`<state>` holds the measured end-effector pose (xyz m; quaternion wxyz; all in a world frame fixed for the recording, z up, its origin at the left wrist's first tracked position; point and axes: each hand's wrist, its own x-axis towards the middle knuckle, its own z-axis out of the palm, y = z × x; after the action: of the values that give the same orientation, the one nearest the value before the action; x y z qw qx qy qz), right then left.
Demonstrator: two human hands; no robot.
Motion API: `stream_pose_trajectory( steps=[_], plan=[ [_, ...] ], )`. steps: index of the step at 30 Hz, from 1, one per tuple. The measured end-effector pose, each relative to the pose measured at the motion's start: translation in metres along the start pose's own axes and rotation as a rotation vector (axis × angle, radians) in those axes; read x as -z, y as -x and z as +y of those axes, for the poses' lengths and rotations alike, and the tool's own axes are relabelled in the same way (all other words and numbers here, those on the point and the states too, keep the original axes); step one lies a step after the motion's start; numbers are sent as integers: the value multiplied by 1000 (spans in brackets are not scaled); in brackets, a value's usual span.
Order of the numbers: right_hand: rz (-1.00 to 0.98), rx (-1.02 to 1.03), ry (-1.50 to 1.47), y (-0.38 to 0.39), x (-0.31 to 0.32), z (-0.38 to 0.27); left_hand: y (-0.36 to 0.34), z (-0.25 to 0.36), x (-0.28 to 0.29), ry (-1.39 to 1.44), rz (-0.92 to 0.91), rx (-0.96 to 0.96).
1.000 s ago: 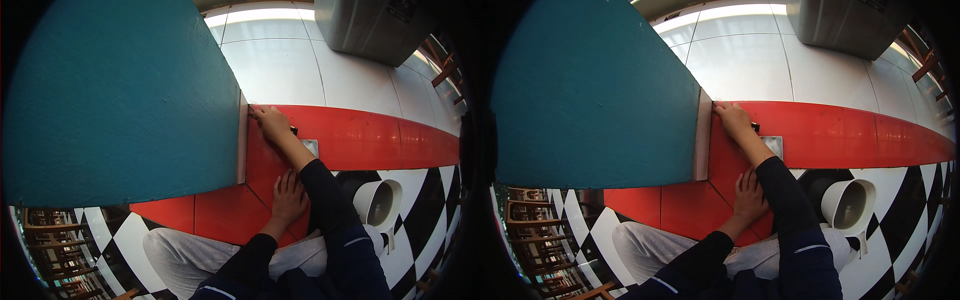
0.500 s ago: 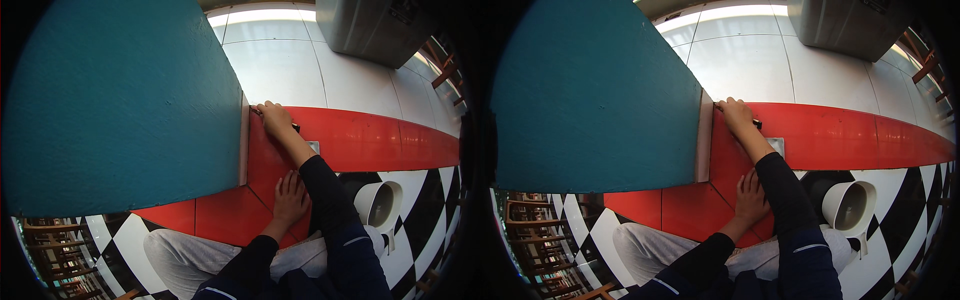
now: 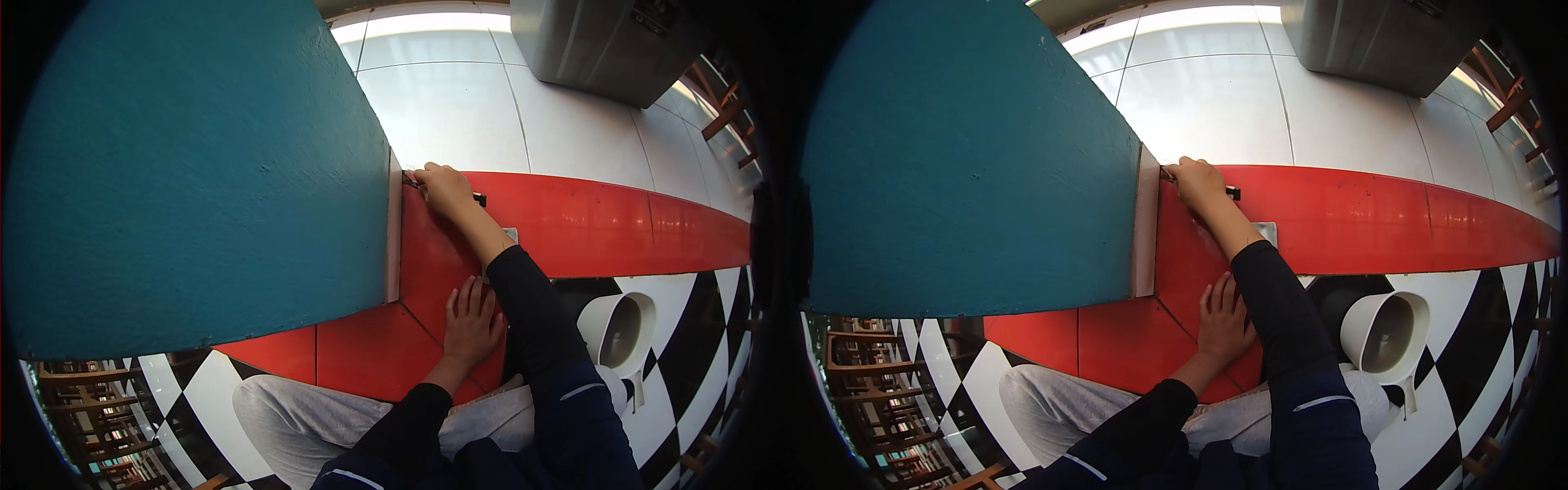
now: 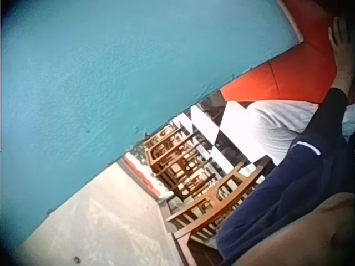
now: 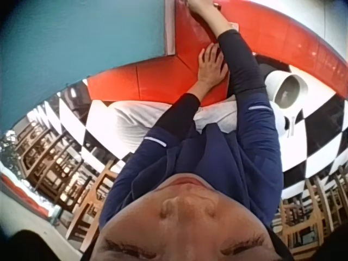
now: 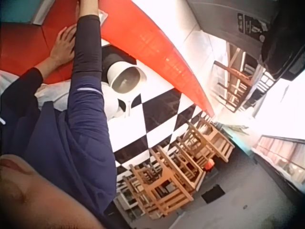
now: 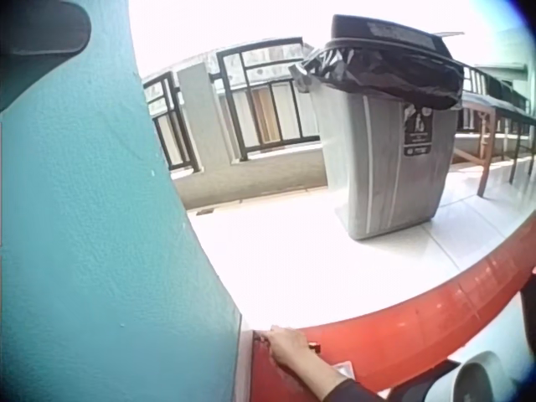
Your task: The person uses a utility knife to scrape excess grout or sealant from the joint between a red floor tile and a blue pillar, then wipes the area with a white cloth and rinses the cloth in a bucket of water.
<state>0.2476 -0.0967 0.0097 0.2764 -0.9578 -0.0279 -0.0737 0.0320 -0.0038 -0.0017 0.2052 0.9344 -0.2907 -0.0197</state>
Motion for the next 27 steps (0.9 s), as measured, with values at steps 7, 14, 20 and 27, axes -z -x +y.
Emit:
stream_pose_trajectory(
  steps=[7, 14, 20, 27],
  plan=[
    [13, 2, -5, -3, -1, 3, 0, -1, -1, 19, 19, -7],
    [144, -16, 23, 6, -17, -6, -2, -2, -3, 29, 35, -16],
    [55, -22, 149, -7, -3, -7, 0, -2, 1, 9, -7, -2],
    [-25, 27, 66, -1, -2, -4, -1, 0, 1, 40, 47, -9]
  ],
)
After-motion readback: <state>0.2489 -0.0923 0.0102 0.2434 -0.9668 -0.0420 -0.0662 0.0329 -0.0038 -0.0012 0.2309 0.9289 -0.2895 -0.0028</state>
